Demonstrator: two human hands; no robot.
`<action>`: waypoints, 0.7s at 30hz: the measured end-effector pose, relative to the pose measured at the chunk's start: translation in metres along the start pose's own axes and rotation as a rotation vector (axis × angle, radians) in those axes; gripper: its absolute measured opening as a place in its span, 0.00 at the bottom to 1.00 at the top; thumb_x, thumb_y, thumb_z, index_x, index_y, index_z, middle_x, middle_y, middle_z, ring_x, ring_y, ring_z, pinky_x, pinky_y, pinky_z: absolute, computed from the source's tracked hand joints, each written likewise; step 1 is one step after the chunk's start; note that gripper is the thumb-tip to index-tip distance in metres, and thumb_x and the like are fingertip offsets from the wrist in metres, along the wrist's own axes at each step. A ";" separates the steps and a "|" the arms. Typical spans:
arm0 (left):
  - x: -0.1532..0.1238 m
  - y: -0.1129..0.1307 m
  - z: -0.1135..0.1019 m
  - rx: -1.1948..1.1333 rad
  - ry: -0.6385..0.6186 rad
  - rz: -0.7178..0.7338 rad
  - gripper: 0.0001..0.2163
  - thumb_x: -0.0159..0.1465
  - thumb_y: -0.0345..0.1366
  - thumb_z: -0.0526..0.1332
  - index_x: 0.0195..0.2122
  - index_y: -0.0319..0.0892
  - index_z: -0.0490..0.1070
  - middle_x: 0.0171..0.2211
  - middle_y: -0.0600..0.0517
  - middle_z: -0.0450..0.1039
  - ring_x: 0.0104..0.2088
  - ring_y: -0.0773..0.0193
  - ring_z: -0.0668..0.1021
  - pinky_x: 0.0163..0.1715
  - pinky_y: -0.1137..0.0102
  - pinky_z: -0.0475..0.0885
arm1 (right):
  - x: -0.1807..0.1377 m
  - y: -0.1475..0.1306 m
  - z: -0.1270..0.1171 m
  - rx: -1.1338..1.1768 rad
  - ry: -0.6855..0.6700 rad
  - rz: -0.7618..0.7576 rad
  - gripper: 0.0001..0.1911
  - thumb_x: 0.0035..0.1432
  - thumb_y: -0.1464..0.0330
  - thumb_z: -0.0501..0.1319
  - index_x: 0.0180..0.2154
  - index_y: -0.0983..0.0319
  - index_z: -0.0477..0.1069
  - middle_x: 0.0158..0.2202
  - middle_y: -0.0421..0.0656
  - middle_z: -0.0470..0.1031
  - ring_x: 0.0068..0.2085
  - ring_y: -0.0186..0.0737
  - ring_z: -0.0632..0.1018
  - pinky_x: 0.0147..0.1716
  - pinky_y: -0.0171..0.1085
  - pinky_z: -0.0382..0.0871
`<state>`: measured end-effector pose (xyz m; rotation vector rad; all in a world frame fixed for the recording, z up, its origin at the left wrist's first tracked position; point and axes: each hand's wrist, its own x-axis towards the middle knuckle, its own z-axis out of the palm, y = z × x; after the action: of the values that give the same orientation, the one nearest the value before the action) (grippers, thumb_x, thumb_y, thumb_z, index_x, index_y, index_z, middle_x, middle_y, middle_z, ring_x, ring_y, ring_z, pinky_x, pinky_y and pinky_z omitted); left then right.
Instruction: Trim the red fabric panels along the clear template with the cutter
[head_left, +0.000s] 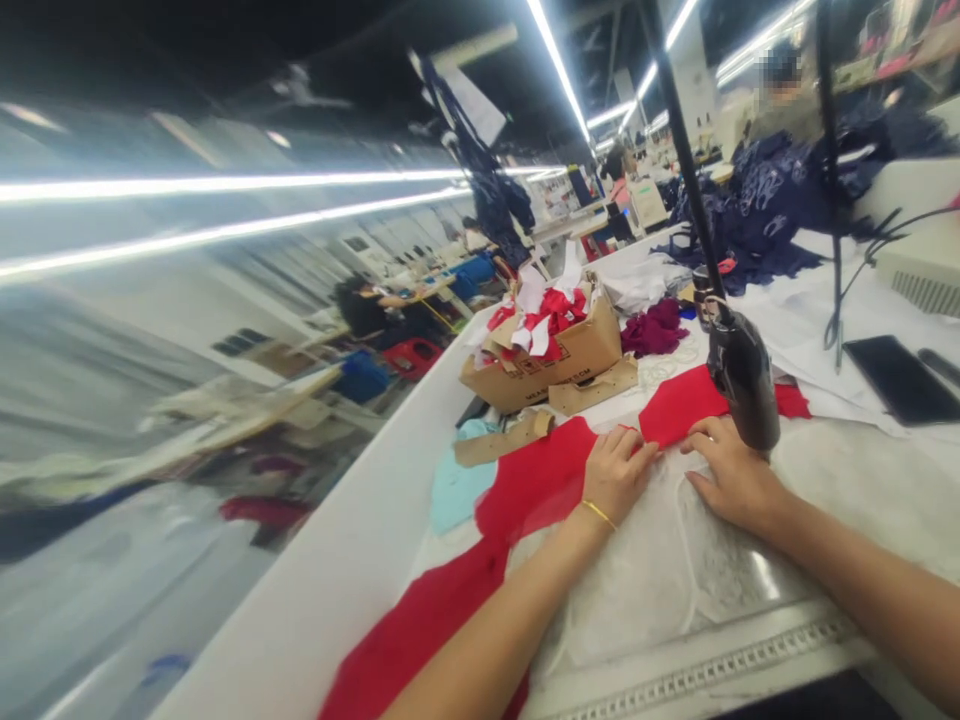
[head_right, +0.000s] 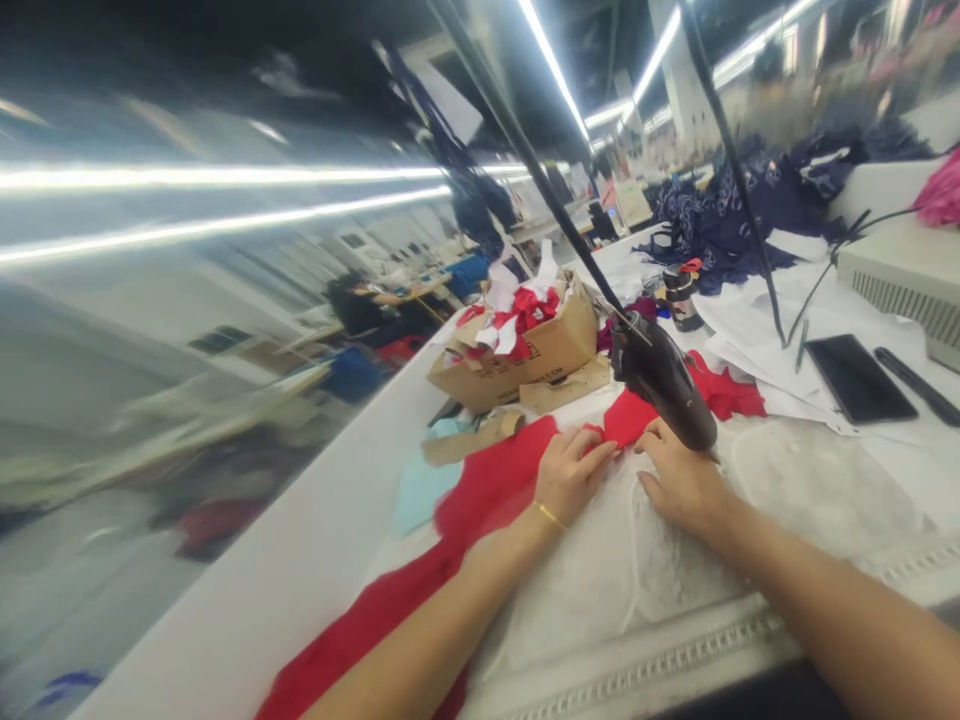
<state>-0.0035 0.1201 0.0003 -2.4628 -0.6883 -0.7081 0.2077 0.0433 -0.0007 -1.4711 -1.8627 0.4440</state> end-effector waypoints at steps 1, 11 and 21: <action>-0.001 0.005 -0.006 -0.012 0.005 0.017 0.08 0.73 0.32 0.59 0.38 0.44 0.78 0.30 0.50 0.72 0.34 0.60 0.72 0.32 0.66 0.62 | 0.000 -0.001 -0.001 0.016 0.017 0.008 0.10 0.59 0.73 0.63 0.44 0.59 0.74 0.49 0.47 0.74 0.49 0.48 0.77 0.53 0.49 0.74; -0.037 0.044 -0.081 -0.175 -0.011 0.115 0.11 0.73 0.24 0.53 0.40 0.39 0.74 0.25 0.53 0.66 0.27 0.63 0.67 0.27 0.69 0.62 | 0.003 0.000 -0.010 0.218 0.122 0.015 0.06 0.58 0.72 0.62 0.38 0.58 0.75 0.44 0.45 0.76 0.48 0.45 0.79 0.52 0.47 0.74; -0.117 0.029 -0.140 -0.268 -0.140 -0.134 0.08 0.72 0.27 0.56 0.43 0.44 0.73 0.39 0.46 0.78 0.41 0.57 0.80 0.43 0.63 0.79 | 0.002 -0.002 -0.013 0.277 0.085 0.009 0.08 0.58 0.68 0.61 0.39 0.58 0.77 0.41 0.45 0.78 0.44 0.45 0.79 0.54 0.48 0.72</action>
<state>-0.1215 -0.0192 0.0281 -2.7513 -0.8675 -0.7233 0.2156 0.0431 0.0101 -1.2921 -1.6541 0.6079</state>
